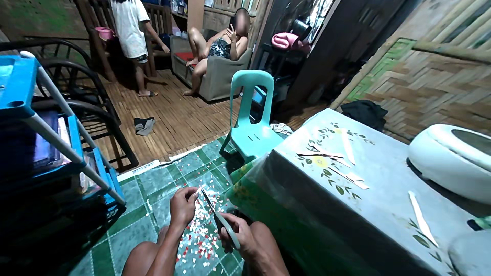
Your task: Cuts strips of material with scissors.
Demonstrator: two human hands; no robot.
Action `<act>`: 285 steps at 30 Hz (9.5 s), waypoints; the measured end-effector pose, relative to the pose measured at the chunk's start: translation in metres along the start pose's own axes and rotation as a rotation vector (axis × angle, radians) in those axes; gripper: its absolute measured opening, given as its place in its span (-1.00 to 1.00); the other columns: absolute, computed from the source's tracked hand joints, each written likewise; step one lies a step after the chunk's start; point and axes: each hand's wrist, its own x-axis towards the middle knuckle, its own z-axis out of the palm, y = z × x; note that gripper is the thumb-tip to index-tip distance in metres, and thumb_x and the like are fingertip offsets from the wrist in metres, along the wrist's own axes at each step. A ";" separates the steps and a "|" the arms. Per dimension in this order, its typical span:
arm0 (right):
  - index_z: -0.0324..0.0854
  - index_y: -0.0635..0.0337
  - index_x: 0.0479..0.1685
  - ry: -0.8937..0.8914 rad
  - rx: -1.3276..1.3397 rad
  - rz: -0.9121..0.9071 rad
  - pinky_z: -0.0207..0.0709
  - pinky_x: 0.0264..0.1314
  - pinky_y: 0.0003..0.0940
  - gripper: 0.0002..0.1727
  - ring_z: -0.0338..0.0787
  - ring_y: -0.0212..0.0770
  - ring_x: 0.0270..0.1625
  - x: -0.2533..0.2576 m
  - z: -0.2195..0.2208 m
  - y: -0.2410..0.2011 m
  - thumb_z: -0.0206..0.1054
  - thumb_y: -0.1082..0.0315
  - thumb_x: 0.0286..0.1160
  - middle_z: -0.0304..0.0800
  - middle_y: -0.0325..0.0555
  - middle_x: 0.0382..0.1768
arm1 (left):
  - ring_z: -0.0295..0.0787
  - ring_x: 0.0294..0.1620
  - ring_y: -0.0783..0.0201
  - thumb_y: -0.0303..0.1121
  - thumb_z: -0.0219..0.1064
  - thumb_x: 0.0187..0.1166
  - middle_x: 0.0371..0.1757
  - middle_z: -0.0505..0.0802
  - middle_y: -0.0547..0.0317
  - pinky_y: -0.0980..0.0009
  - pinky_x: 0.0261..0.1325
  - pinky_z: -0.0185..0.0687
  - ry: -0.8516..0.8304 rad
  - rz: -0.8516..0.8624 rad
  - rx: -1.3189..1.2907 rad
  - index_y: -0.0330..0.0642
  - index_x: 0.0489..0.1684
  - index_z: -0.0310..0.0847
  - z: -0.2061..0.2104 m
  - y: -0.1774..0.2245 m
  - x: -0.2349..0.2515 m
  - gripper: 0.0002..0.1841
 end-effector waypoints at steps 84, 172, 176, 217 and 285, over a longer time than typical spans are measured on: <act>0.49 0.23 0.59 0.011 -0.091 0.014 0.74 -0.49 -0.32 -0.19 0.77 -0.23 -0.51 -0.003 0.006 -0.010 0.56 -0.02 0.37 0.81 -0.03 -0.34 | 0.90 -0.12 0.34 -0.36 0.74 0.24 0.01 0.89 0.15 0.31 0.04 0.89 0.043 0.356 -0.147 -0.13 0.36 0.69 -0.007 0.002 -0.016 -0.40; 0.42 0.33 0.62 -0.028 -0.235 -0.180 0.75 -0.36 -0.37 -0.19 0.77 -0.31 -0.43 0.000 0.007 0.003 0.57 0.09 0.40 0.81 -0.12 -0.30 | 0.75 -0.41 0.32 -0.52 0.50 0.49 -0.29 0.87 0.04 0.44 -0.26 0.72 -0.092 -0.309 -0.840 -0.34 -0.15 0.81 -0.006 0.010 -0.016 -0.90; 0.46 0.29 0.59 -0.024 -0.237 -0.139 0.74 -0.43 -0.35 -0.20 0.75 -0.29 -0.48 0.000 0.007 0.000 0.57 0.05 0.39 0.79 -0.12 -0.34 | 0.77 -0.39 0.31 -0.54 0.52 0.47 -0.27 0.88 0.03 0.42 -0.23 0.75 -0.161 -0.290 -0.814 -0.36 -0.14 0.78 -0.006 0.011 -0.018 -0.88; 0.61 0.21 0.49 0.055 -0.388 -0.047 0.72 -0.46 -0.39 -0.25 0.72 -0.36 -0.55 -0.002 -0.002 -0.004 0.66 0.04 0.27 0.80 -0.20 -0.42 | 0.90 -0.35 0.18 -0.62 0.51 0.43 -0.30 0.92 -0.08 0.32 -0.15 0.85 -0.184 -0.219 -0.611 -0.30 0.42 0.60 -0.009 0.009 -0.016 -0.49; 0.64 0.17 0.29 0.239 -0.708 0.219 0.60 0.19 0.38 -0.44 0.82 0.27 0.17 -0.080 -0.086 -0.025 0.40 -0.02 0.41 0.84 0.23 0.03 | 0.77 0.23 0.18 -0.48 0.28 0.61 0.24 0.88 0.22 0.22 0.30 0.67 -0.295 1.411 0.412 0.09 0.15 0.88 0.236 0.280 -0.083 -0.68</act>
